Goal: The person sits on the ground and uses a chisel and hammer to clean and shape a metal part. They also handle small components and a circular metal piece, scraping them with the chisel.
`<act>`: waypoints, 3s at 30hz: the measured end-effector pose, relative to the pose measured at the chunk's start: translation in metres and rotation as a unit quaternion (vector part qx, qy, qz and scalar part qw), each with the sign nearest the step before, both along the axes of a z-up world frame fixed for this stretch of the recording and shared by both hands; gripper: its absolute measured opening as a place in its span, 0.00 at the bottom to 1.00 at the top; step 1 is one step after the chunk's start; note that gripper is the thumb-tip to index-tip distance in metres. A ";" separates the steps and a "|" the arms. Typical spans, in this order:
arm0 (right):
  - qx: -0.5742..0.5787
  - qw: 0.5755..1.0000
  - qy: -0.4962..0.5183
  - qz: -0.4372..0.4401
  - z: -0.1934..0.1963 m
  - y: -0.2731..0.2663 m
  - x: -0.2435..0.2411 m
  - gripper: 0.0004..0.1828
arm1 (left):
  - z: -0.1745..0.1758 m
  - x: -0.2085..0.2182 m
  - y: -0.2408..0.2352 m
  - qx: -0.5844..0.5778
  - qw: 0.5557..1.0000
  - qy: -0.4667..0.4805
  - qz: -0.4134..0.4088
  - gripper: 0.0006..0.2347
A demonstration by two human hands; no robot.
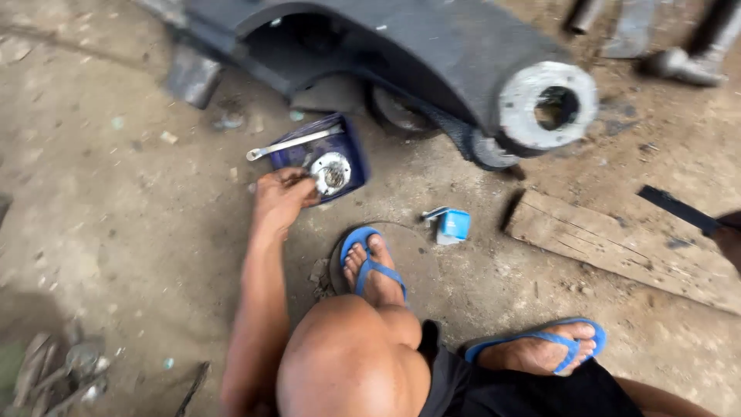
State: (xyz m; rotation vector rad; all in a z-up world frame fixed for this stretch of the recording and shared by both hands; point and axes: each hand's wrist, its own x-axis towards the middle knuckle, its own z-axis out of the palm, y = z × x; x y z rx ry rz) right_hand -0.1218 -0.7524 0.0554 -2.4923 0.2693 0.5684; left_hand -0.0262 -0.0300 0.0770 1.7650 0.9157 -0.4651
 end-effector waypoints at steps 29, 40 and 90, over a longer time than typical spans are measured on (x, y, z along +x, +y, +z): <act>0.045 0.953 -0.249 0.166 0.227 0.284 0.114 0.10 | 0.152 0.058 -0.177 -0.377 0.899 -0.217 0.046 0.05; 0.095 0.930 -0.275 0.223 0.211 0.306 0.101 0.06 | 0.153 0.029 -0.152 -0.378 0.901 -0.213 -0.025 0.08; 0.138 0.922 -0.180 0.314 0.215 0.299 0.123 0.07 | 0.155 0.025 -0.158 -0.309 0.938 -0.108 -0.113 0.05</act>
